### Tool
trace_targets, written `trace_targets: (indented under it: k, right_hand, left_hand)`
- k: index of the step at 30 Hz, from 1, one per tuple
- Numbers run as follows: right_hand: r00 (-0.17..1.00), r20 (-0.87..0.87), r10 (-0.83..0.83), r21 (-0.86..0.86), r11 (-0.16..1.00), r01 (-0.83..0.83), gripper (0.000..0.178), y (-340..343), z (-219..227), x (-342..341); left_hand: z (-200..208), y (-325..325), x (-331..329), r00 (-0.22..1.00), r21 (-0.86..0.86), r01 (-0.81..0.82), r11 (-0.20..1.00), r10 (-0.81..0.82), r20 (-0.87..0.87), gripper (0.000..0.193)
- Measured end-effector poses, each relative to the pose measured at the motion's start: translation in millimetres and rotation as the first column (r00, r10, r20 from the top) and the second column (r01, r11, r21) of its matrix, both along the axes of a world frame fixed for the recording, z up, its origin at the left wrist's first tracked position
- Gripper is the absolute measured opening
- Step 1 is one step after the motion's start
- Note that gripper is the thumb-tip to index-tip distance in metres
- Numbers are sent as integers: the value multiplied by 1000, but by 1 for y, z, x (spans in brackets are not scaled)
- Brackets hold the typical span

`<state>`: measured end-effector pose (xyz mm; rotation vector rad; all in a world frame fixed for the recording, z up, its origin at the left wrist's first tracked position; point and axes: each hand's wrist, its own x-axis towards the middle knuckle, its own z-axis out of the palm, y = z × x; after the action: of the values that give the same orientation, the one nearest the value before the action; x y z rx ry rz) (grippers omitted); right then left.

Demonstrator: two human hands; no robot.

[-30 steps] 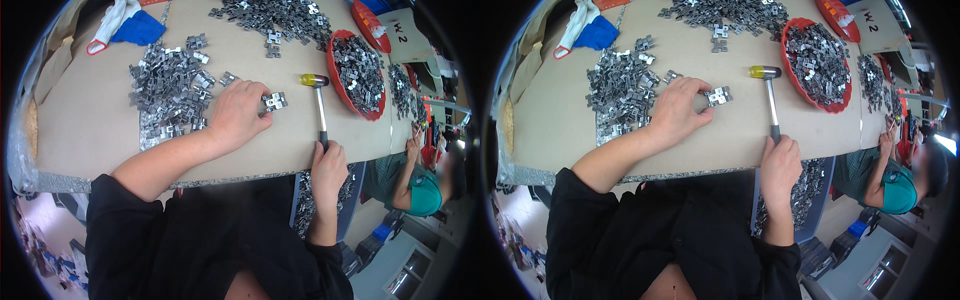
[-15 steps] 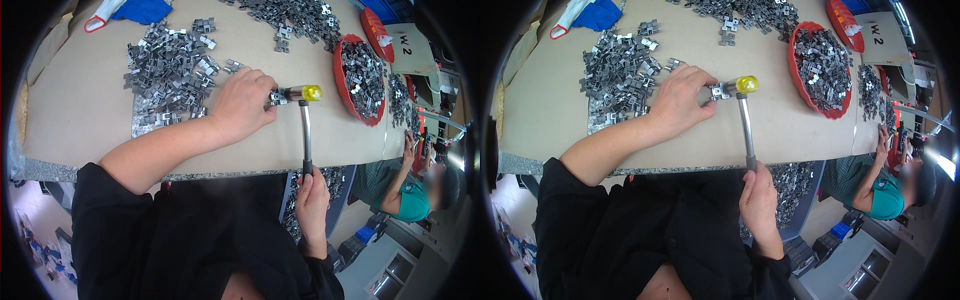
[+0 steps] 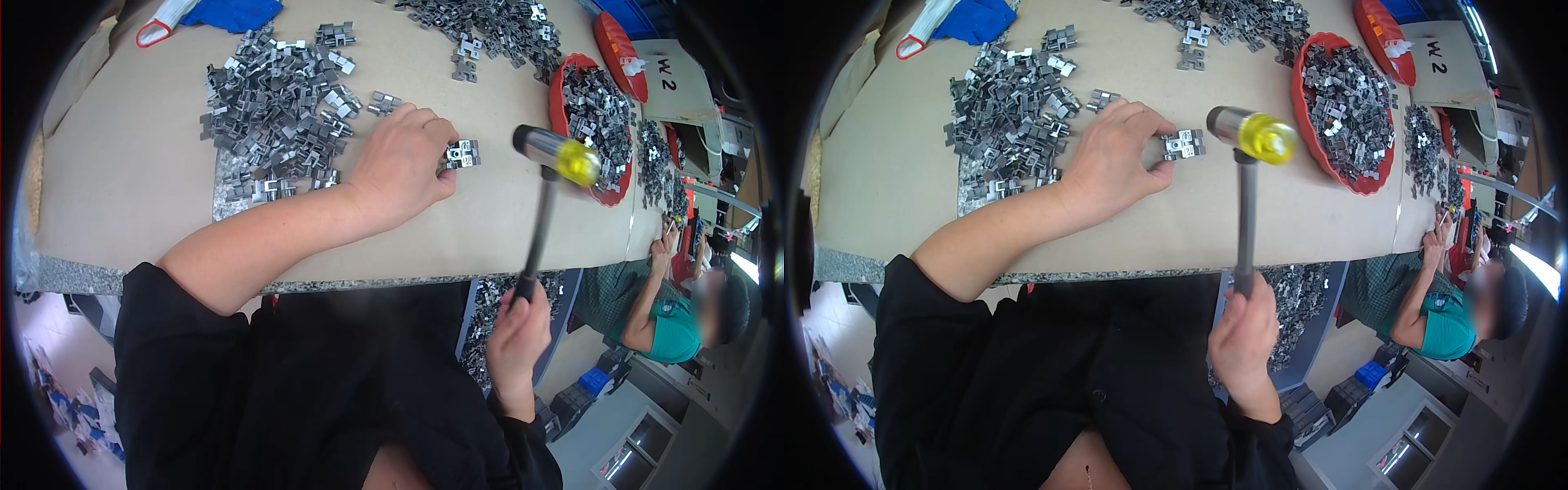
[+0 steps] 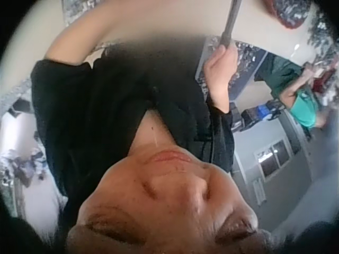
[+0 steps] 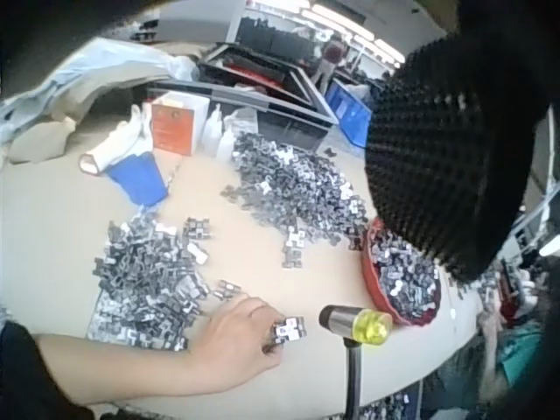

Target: The person assembles small metal hardware components by hand, using a mallet to tap them together.

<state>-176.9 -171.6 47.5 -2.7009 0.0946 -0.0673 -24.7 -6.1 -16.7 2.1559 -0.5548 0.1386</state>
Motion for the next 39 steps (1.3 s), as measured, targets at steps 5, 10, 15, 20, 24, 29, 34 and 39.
trace_targets:
  k: [5,10,15,20,24,29,34,39]
  right_hand:
    - [995,-100,12,-1,1000,-12,19,0,-7,10]
    - [993,-19,-119,93,988,120,20,0,-9,5]
    - [986,-114,-117,94,987,128,21,-4,-16,5]
    - [991,-5,-131,-53,990,131,21,-6,-26,14]
    - [980,122,-155,-235,955,180,23,-13,-37,32]
    - [973,72,-218,-419,879,228,24,-8,-27,52]
    - [965,257,-60,-193,975,112,20,-9,-28,66]
    - [984,-124,-131,813,555,176,21,11,-32,78]
  left_hand:
    - [-4,1,1,999,-27,14,1000,-12,46,28]
    - [-2,1,-1,1000,-10,17,1000,-17,26,29]
    - [-3,0,0,999,-9,19,1000,-19,40,28]
    - [-2,0,1,998,-43,-4,999,7,62,26]
    - [-1,1,0,998,-34,11,999,-9,57,25]
    - [1,0,0,998,-73,26,997,-22,50,23]
    - [1,-3,-5,992,-165,69,984,-51,112,21]
    - [8,-3,-10,974,-222,172,960,-133,181,28]
